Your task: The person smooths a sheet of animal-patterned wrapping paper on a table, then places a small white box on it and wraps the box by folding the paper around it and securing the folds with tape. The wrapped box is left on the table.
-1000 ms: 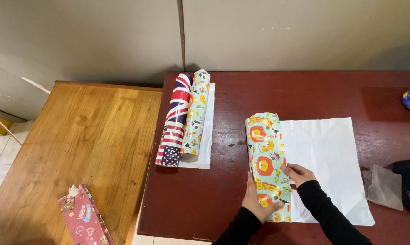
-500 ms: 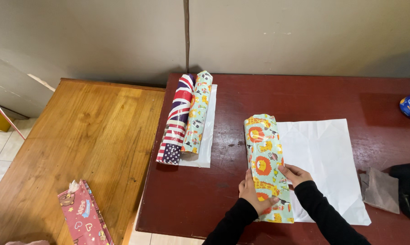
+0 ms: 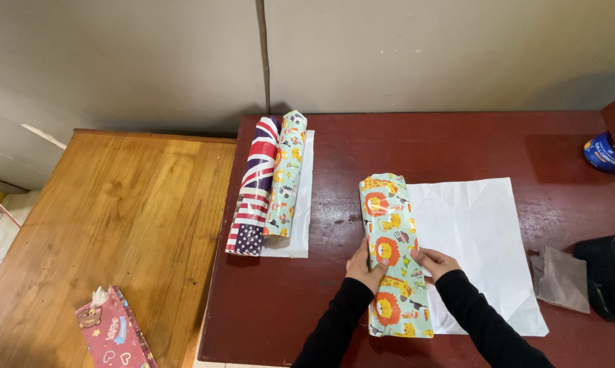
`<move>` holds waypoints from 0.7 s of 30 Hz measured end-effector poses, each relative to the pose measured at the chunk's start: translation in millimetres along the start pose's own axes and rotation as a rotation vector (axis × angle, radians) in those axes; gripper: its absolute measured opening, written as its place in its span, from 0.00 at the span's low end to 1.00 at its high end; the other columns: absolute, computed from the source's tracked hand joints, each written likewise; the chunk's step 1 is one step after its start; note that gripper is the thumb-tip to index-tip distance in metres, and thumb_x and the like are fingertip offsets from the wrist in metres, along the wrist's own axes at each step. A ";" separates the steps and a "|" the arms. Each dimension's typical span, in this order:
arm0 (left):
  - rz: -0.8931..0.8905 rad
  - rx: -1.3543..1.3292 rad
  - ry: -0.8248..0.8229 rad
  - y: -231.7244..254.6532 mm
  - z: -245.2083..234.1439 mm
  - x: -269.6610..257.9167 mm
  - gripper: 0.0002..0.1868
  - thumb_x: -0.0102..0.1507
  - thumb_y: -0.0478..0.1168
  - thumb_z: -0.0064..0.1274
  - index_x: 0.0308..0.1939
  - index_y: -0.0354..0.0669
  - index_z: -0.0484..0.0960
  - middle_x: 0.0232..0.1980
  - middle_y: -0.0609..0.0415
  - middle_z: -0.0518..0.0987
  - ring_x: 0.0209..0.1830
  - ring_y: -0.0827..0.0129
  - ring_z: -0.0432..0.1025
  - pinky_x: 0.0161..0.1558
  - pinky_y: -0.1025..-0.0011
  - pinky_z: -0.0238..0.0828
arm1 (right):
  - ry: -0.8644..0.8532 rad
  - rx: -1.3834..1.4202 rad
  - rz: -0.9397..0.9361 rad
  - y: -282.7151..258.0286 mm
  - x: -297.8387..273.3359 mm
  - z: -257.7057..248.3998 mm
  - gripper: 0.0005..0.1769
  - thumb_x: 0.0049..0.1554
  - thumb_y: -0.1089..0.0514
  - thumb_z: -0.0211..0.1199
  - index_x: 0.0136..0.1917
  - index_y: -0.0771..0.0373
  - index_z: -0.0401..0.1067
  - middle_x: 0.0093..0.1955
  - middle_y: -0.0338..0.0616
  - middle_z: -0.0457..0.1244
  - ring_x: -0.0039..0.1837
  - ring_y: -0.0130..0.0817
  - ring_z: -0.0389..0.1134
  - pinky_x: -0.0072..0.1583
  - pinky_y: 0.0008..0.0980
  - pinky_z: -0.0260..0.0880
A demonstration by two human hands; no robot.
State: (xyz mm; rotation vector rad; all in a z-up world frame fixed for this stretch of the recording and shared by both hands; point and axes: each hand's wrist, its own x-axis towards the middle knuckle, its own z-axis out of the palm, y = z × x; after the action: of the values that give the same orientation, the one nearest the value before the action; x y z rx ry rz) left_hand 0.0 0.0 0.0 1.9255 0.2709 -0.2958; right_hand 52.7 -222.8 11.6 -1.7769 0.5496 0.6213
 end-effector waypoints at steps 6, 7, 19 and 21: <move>0.101 -0.148 0.108 7.9 -3.4 11.6 0.45 0.61 0.50 0.61 0.75 0.35 0.59 0.71 0.35 0.66 0.70 0.51 0.65 0.69 0.63 0.62 | 0.001 0.075 0.031 7.6 0.4 -0.3 0.40 0.50 0.35 0.67 0.68 0.60 0.74 0.61 0.49 0.70 0.63 0.38 0.70 0.61 0.44 0.74; 0.054 -0.164 0.108 9.2 -4.6 10.6 0.44 0.60 0.49 0.62 0.75 0.37 0.60 0.71 0.36 0.65 0.67 0.53 0.67 0.66 0.64 0.65 | -0.007 0.117 0.026 11.1 1.2 -0.4 0.40 0.51 0.35 0.67 0.68 0.61 0.74 0.60 0.50 0.70 0.62 0.38 0.71 0.60 0.44 0.75; -0.059 -0.106 0.020 21.0 -13.1 8.4 0.46 0.59 0.53 0.59 0.77 0.41 0.59 0.61 0.40 0.75 0.65 0.56 0.66 0.68 0.64 0.61 | 0.007 0.106 0.041 15.2 3.9 0.7 0.37 0.54 0.34 0.64 0.67 0.60 0.74 0.58 0.48 0.70 0.60 0.35 0.71 0.59 0.40 0.73; -0.070 0.131 0.088 18.1 -15.3 8.2 0.43 0.58 0.55 0.58 0.74 0.46 0.66 0.61 0.40 0.72 0.65 0.51 0.60 0.69 0.59 0.56 | 0.049 0.014 0.067 8.4 -2.1 4.1 0.36 0.55 0.33 0.64 0.67 0.58 0.75 0.58 0.48 0.70 0.61 0.35 0.70 0.59 0.38 0.71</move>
State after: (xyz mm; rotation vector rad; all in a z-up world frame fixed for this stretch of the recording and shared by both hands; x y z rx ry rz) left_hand 14.8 8.1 18.5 2.0640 0.3860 -0.2805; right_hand 45.1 -221.0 6.0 -1.7701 0.6481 0.6199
